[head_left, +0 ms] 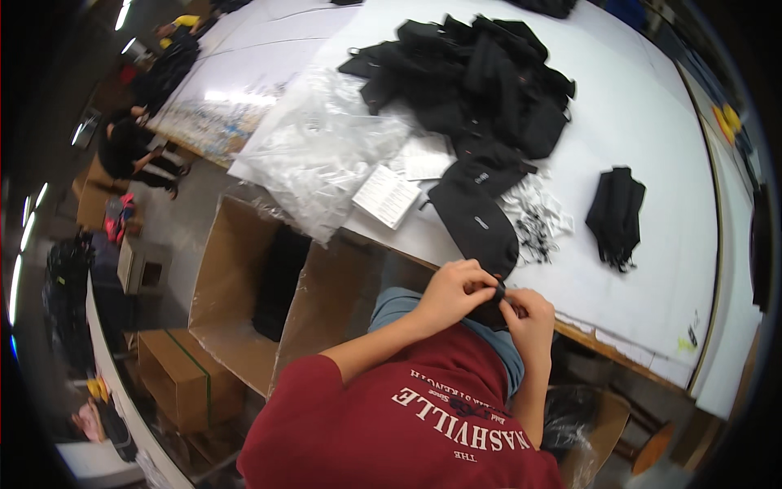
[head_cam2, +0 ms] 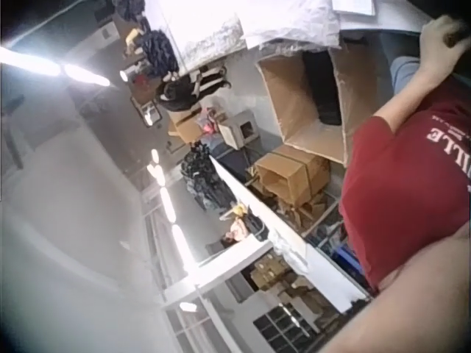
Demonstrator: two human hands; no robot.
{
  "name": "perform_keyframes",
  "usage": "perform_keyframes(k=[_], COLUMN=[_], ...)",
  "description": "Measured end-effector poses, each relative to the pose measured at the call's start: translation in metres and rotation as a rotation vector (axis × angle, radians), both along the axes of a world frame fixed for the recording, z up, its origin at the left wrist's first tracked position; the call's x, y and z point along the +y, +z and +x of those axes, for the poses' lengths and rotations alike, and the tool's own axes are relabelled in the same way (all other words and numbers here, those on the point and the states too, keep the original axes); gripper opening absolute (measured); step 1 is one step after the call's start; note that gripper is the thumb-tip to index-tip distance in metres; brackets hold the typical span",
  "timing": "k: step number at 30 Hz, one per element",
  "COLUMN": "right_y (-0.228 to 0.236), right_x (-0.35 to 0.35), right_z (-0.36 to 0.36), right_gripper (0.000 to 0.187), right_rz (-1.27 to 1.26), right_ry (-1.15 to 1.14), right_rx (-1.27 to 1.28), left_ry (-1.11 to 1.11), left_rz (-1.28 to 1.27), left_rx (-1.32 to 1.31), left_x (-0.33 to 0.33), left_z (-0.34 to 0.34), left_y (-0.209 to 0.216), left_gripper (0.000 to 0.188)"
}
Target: Placing small items into protective black fabric cases/pouches and sorting them.
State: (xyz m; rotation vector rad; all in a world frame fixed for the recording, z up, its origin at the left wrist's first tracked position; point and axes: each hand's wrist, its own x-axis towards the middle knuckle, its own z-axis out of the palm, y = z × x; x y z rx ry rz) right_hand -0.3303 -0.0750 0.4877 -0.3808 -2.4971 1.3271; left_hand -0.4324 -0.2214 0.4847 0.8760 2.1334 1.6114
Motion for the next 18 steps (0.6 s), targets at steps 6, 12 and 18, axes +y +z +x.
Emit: perform_keyframes(k=[6, 12, 18], right_y=[-0.004, -0.003, -0.004], right_x=[-0.001, 0.013, 0.011], right_z=[0.001, 0.008, 0.004], right_gripper=[0.009, 0.011, 0.008], right_rz=[-0.560, -0.943, -0.947], right_ry=[-0.100, -0.126, -0.111], right_rx=[0.048, 0.229, 0.200], left_ry=[0.079, -0.075, -0.125], left_rz=[0.139, 0.509, 0.295], left_rx=[-0.069, -0.595, -0.508], left_x=[-0.002, 0.005, 0.006], left_z=[-0.001, -0.009, -0.006], left_y=[0.014, 0.014, 0.023], left_gripper=[0.009, 0.010, 0.011])
